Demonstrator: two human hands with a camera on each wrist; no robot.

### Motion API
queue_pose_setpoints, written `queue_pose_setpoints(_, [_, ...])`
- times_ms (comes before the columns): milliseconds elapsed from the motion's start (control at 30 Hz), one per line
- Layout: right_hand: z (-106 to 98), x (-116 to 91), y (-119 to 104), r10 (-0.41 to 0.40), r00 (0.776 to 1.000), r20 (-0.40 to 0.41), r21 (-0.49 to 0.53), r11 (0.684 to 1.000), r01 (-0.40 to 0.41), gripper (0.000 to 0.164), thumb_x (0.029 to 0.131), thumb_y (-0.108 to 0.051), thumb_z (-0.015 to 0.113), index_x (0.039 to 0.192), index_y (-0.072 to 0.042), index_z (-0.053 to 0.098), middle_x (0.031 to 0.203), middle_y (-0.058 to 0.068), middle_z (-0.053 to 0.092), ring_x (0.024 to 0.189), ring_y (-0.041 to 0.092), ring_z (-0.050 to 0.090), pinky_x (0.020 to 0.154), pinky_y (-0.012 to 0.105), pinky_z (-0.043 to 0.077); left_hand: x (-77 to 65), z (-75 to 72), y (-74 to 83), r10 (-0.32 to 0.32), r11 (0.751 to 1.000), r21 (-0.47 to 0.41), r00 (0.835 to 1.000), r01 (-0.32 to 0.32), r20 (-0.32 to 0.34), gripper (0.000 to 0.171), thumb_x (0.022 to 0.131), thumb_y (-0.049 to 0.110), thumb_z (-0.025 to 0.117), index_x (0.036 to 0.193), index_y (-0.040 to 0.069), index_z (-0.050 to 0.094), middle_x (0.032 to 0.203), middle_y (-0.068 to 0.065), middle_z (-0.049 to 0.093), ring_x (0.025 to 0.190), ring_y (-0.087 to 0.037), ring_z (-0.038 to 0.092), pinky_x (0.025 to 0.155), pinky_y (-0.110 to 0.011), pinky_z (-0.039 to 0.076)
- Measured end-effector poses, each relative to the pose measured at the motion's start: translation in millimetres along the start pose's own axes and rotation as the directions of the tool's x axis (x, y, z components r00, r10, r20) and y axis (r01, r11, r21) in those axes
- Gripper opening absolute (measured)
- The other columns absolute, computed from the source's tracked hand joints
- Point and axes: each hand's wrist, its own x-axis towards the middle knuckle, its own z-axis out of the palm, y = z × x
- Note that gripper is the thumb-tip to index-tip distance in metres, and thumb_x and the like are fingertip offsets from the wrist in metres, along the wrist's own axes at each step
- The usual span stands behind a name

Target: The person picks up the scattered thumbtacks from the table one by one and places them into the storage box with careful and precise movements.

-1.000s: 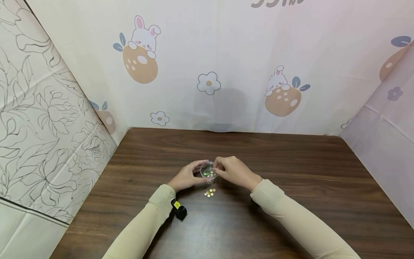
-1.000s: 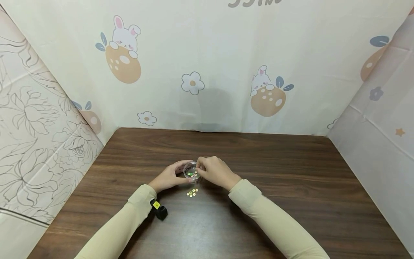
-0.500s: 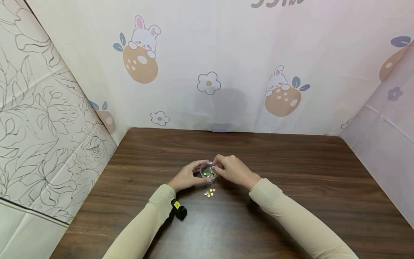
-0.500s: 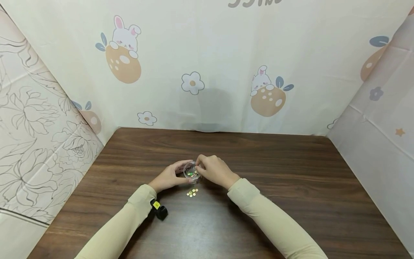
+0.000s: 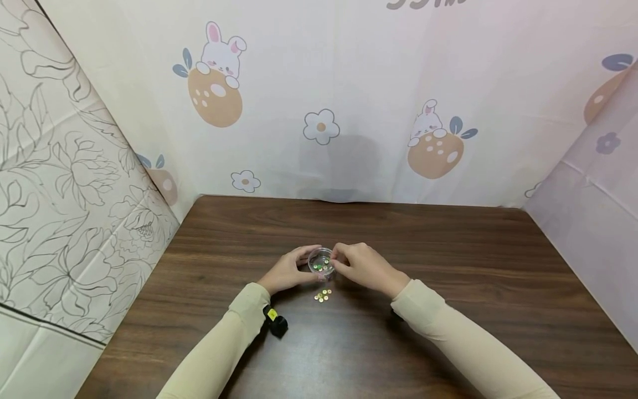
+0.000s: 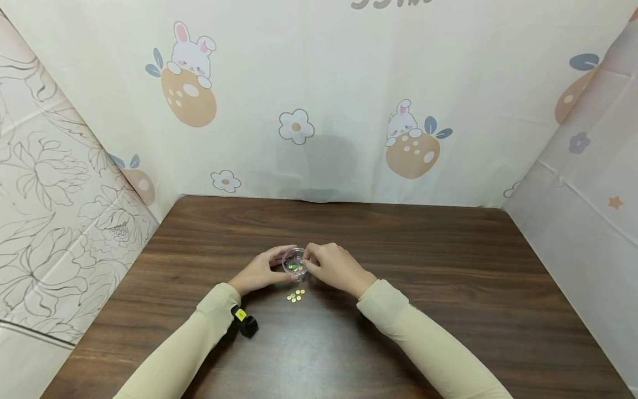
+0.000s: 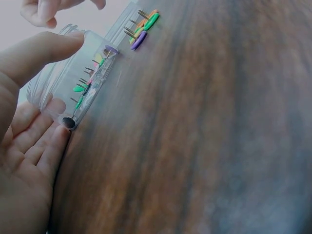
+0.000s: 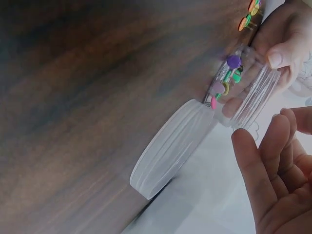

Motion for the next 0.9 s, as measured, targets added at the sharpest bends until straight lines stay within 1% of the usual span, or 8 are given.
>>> queue_pose_setpoints(100, [1,-4,-1,-0.032,0.999,0.031,0.014,0.999,0.031,0.004,0.091,-0.020,0.059,0.090,-0.020,0.062,0.063,-0.013,0.056,0.049,0.001,0.045,0.045,0.022,0.044,-0.4,-0.4,0.5,-0.009,1.000,0.003,1.000,0.009,0.002,0.070,0.079,0.022,0.076,0.140,0.011,0.042,0.133,-0.011,0.049,0.118,-0.025,0.048,0.099,-0.048,0.043])
queue_pose_setpoints(233, [3,-9,-4,-0.110,0.991,0.070,0.033,0.994,0.108,0.004,0.091,-0.020,0.060,0.088,-0.019,0.062,0.062,-0.010,0.055,0.050,0.001,0.044,0.046,0.021,0.043,-2.1,-1.4,5.2,-0.013,1.000,0.002,1.000,0.013,0.009,0.069,0.079,0.020,0.075,0.139,0.010,0.042,0.134,-0.013,0.049,0.118,-0.025,0.047,0.099,-0.049,0.042])
queue_pose_setpoints(333, [6,-11,-6,-0.154,0.984,0.095,0.043,0.988,0.150,0.005,0.091,-0.020,0.060,0.086,-0.018,0.062,0.062,-0.010,0.056,0.050,0.000,0.044,0.046,0.020,0.043,-1.2,-0.4,2.2,0.005,1.000,-0.001,1.000,-0.005,0.000,0.070,0.079,0.019,0.075,0.139,0.009,0.042,0.134,-0.013,0.049,0.118,-0.026,0.048,0.099,-0.051,0.042])
queue_pose_setpoints(433, [9,-13,-7,-0.165,0.977,0.132,0.055,0.986,0.159,0.006,0.091,-0.019,0.060,0.086,-0.015,0.061,0.063,-0.010,0.057,0.050,-0.001,0.046,0.047,0.019,0.044,2.6,1.7,-8.3,0.011,1.000,0.007,1.000,-0.011,-0.012,0.071,0.078,0.022,0.076,0.139,0.011,0.043,0.134,-0.008,0.050,0.118,-0.023,0.048,0.100,-0.048,0.042])
queue_pose_setpoints(567, [13,-15,-8,-0.177,0.968,0.178,0.058,0.984,0.169,0.004,0.088,-0.015,0.063,0.087,-0.011,0.063,0.063,-0.009,0.056,0.052,-0.002,0.047,0.048,0.019,0.044,7.9,3.2,-23.5,-0.013,1.000,0.029,1.000,0.013,-0.014,0.073,0.076,0.030,0.078,0.139,0.019,0.044,0.132,0.002,0.050,0.116,-0.013,0.048,0.100,-0.042,0.043])
queue_pose_setpoints(633, [15,-16,-9,-0.184,0.964,0.191,0.059,0.983,0.176,0.005,0.086,-0.014,0.065,0.087,-0.011,0.063,0.062,-0.009,0.055,0.052,-0.001,0.046,0.048,0.019,0.043,9.2,3.1,-27.3,-0.022,0.999,0.032,1.000,0.022,-0.012,0.074,0.075,0.033,0.078,0.139,0.022,0.044,0.131,0.005,0.050,0.115,-0.010,0.048,0.100,-0.040,0.043])
queue_pose_setpoints(767, [19,-17,-11,-0.182,0.964,0.195,0.055,0.983,0.175,0.005,0.083,-0.011,0.068,0.085,-0.011,0.063,0.061,-0.009,0.055,0.051,-0.002,0.046,0.047,0.019,0.043,9.8,3.1,-29.5,-0.022,0.999,0.023,1.000,0.023,-0.010,0.075,0.073,0.036,0.079,0.139,0.024,0.044,0.131,0.006,0.050,0.115,-0.009,0.049,0.099,-0.039,0.043])
queue_pose_setpoints(900, [20,-17,-14,-0.173,0.966,0.193,0.037,0.985,0.169,0.007,0.082,-0.010,0.069,0.085,-0.010,0.063,0.062,-0.008,0.055,0.052,-0.001,0.047,0.048,0.019,0.044,7.4,3.6,-24.7,-0.012,1.000,0.020,1.000,0.012,-0.010,0.074,0.075,0.033,0.078,0.139,0.021,0.043,0.133,0.003,0.049,0.117,-0.013,0.048,0.100,-0.042,0.043])
